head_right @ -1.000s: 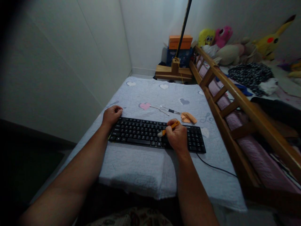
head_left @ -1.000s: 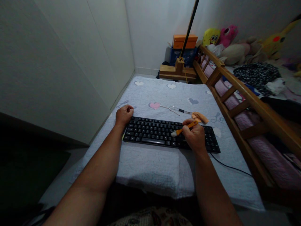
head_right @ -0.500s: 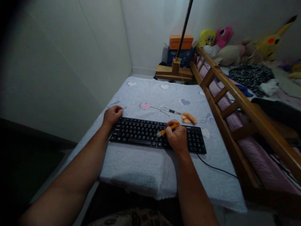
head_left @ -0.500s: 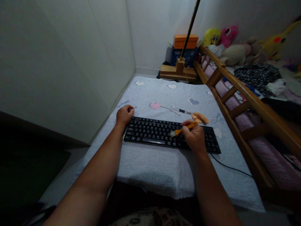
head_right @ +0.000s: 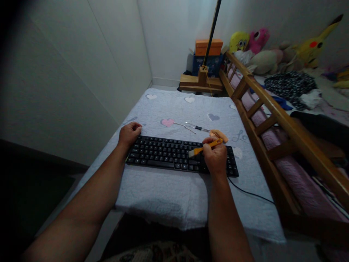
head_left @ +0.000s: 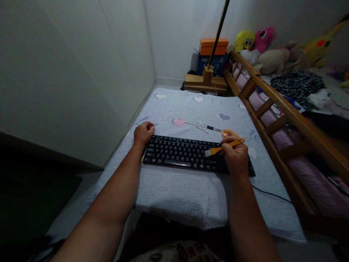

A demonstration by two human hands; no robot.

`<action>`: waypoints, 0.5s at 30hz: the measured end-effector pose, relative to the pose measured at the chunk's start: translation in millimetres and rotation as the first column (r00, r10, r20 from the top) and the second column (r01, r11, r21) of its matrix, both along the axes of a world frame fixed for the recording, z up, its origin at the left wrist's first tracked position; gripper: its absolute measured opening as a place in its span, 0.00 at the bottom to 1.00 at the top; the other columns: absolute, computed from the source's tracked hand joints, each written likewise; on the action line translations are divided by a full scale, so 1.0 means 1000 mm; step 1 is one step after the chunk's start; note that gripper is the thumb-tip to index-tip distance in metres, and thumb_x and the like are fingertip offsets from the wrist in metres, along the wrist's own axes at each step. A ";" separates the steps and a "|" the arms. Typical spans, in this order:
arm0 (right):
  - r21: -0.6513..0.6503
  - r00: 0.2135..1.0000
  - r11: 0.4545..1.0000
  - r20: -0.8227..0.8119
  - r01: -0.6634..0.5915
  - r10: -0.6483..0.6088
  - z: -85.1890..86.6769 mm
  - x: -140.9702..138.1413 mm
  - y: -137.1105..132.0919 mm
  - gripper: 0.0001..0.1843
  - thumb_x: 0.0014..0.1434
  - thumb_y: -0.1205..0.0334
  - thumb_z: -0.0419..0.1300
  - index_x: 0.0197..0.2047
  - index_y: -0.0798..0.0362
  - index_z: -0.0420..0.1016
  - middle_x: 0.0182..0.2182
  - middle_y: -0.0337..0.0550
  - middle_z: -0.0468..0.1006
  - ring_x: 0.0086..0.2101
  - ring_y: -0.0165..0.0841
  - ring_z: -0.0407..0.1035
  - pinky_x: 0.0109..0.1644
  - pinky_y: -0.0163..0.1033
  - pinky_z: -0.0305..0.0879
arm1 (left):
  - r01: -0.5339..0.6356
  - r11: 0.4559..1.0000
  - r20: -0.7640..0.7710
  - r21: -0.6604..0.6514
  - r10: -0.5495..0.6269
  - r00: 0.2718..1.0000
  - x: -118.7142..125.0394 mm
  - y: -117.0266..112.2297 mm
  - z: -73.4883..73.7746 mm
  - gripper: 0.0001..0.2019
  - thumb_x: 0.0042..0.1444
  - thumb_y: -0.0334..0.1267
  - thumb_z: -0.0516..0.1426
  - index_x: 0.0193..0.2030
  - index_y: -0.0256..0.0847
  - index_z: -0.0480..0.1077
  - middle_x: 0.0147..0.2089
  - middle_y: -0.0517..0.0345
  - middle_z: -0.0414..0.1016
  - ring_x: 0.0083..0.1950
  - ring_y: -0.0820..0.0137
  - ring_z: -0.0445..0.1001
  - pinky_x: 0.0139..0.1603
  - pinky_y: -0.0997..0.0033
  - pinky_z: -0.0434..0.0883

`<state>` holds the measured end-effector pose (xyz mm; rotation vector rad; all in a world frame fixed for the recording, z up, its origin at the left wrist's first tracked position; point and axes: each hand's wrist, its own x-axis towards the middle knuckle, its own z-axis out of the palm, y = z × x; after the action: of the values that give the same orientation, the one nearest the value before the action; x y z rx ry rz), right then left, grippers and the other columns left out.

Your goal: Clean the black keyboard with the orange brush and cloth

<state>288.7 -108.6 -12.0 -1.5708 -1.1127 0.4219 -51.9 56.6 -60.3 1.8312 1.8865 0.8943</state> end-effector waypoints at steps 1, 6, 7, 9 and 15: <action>-0.016 0.999 0.999 -0.034 -0.035 0.034 0.001 -0.004 0.000 0.04 0.53 0.58 0.60 0.31 0.47 0.74 0.23 0.37 0.73 0.24 0.35 0.68 0.33 0.42 0.68 | 0.000 1.000 0.001 0.001 0.000 1.000 0.000 0.000 0.000 0.09 0.57 0.41 0.57 0.39 0.43 0.79 0.36 0.54 0.82 0.40 0.59 0.79 0.45 0.64 0.71; -0.106 0.963 0.962 -0.125 -0.252 0.239 0.004 -0.029 -0.001 0.08 0.55 0.52 0.62 0.34 0.47 0.74 0.21 0.35 0.73 0.21 0.34 0.67 0.30 0.40 0.67 | 0.001 1.000 -0.002 -0.006 -0.001 1.000 0.000 0.000 0.000 0.10 0.57 0.41 0.57 0.39 0.43 0.79 0.37 0.54 0.82 0.40 0.60 0.79 0.46 0.64 0.71; -0.115 0.960 0.957 -0.110 -0.268 0.256 0.005 -0.032 -0.001 0.08 0.55 0.52 0.62 0.34 0.47 0.74 0.21 0.36 0.73 0.22 0.34 0.67 0.30 0.40 0.66 | 0.000 1.000 -0.004 -0.008 0.000 1.000 0.000 0.000 0.000 0.10 0.57 0.41 0.57 0.39 0.43 0.79 0.37 0.54 0.82 0.40 0.60 0.79 0.46 0.64 0.71; -0.118 0.969 0.962 -0.044 -0.247 0.244 0.005 -0.033 -0.001 0.08 0.54 0.53 0.61 0.33 0.47 0.74 0.22 0.36 0.74 0.23 0.34 0.68 0.30 0.40 0.65 | -0.002 1.000 -0.007 -0.011 0.002 1.000 0.000 0.000 0.000 0.10 0.57 0.41 0.57 0.39 0.44 0.79 0.36 0.55 0.82 0.40 0.61 0.79 0.46 0.65 0.71; -0.048 0.987 0.995 0.130 -0.087 0.093 0.004 -0.015 0.000 0.05 0.52 0.58 0.59 0.31 0.47 0.74 0.24 0.38 0.73 0.26 0.33 0.68 0.33 0.39 0.65 | -0.005 1.000 -0.010 0.000 0.005 1.000 0.000 0.000 0.000 0.10 0.56 0.41 0.57 0.39 0.44 0.79 0.37 0.54 0.82 0.41 0.59 0.79 0.46 0.64 0.72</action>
<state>274.2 -108.8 -7.8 -1.6078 -1.2873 0.4084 -51.9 56.4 -59.8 1.8350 1.8973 0.8884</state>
